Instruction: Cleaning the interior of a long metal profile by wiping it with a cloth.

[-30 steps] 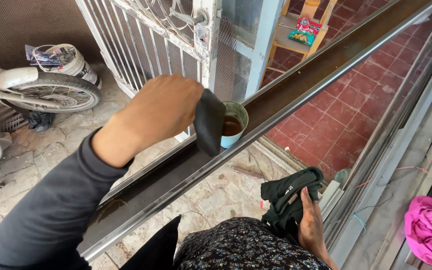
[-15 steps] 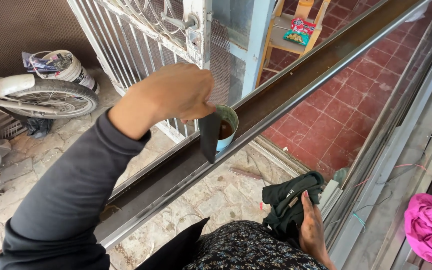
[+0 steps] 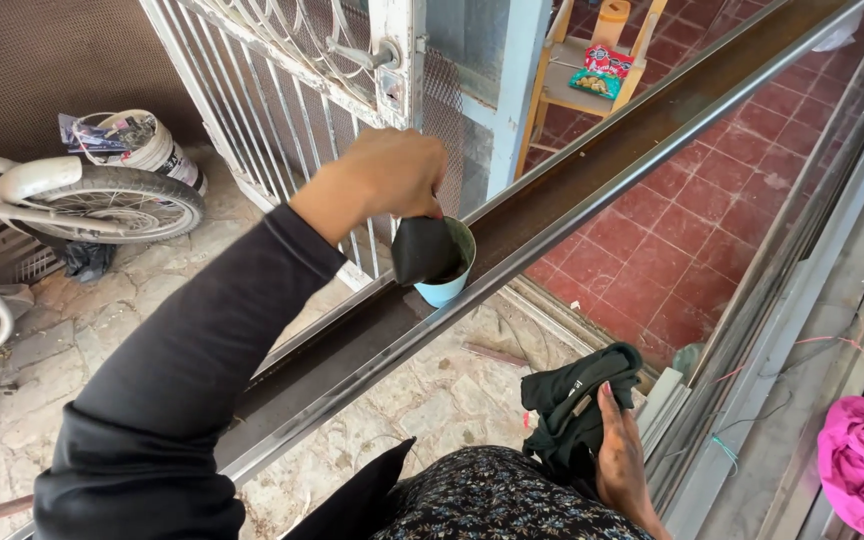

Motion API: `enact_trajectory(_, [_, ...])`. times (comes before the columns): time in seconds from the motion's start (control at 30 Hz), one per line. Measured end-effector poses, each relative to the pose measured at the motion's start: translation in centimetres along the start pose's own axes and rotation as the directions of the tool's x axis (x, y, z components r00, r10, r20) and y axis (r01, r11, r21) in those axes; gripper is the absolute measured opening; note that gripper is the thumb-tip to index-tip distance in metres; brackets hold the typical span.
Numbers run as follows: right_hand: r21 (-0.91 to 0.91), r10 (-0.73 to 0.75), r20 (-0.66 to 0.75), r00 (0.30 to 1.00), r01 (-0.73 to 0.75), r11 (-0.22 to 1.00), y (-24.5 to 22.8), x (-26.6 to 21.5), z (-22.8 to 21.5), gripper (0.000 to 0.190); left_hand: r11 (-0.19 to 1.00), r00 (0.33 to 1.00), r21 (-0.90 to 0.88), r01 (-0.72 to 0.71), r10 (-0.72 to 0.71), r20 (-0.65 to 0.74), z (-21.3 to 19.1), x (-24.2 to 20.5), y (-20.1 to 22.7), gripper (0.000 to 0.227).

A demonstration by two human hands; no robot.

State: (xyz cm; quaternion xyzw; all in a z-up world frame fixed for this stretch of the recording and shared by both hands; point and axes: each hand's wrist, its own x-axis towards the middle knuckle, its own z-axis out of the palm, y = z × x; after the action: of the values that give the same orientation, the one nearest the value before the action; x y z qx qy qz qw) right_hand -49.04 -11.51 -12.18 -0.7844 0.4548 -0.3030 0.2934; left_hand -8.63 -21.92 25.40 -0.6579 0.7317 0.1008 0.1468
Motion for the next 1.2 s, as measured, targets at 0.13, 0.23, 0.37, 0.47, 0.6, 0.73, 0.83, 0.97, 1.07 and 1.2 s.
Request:
enact_trajectory(0.13, [0.046,0.030,0.001,1.000,-0.030,0.998,-0.8,0.3,-0.1,0.070,0.999,0.988,0.019,0.051,-0.047,-0.148,3.9,1.1,1.9,0.008])
enact_trajectory(0.23, [0.047,0.019,-0.004,1.000,-0.019,0.999,-0.6,0.3,0.0,0.062,0.993,0.957,0.114,-0.037,0.068,-0.283,8.9,2.3,1.9,0.022])
enact_trajectory(0.37, [0.013,0.075,0.014,0.997,-0.075,0.997,-0.9,0.2,-0.4,0.062,0.998,0.958,0.065,-0.003,0.022,-0.285,7.2,-0.5,1.6,0.052])
enact_trajectory(0.47, [0.041,0.067,0.004,0.998,-0.067,0.997,-1.4,0.1,-0.7,0.062,0.989,0.959,-0.096,-0.110,0.080,-0.273,5.0,-3.6,0.7,0.106])
enact_trajectory(0.6, [0.013,0.071,0.008,0.997,-0.071,0.997,-0.9,0.2,-0.4,0.063,0.946,0.936,-0.107,-0.307,0.280,-0.214,6.3,-3.6,-1.6,0.145])
enact_trajectory(0.73, [0.028,0.046,-0.001,0.999,-0.046,0.999,-0.8,0.4,-0.2,0.061,0.848,0.832,-0.212,-0.486,0.376,-0.407,6.4,-3.3,-2.1,0.076])
enact_trajectory(0.83, [0.032,0.045,0.018,0.999,-0.045,0.998,-2.0,0.7,-0.7,0.066,0.878,0.841,-0.197,-0.437,0.321,-0.436,6.7,-2.9,-2.1,0.036])
enact_trajectory(0.97, [0.046,0.041,0.016,0.999,-0.042,0.998,-1.7,0.9,-0.6,0.060,0.922,0.906,-0.161,-0.353,0.294,-0.304,8.5,-1.5,-1.5,0.041])
enact_trajectory(1.07, [0.010,0.032,0.022,0.999,-0.033,0.999,-1.1,0.8,-0.2,0.064,0.944,0.914,-0.086,-0.318,0.281,-0.293,9.3,-0.9,-0.8,0.003])
enact_trajectory(1.2, [0.008,0.048,0.033,0.998,-0.048,0.999,-1.6,0.6,-0.3,0.062,0.950,0.900,-0.016,-0.311,0.289,-0.327,10.3,0.2,-0.2,0.033])
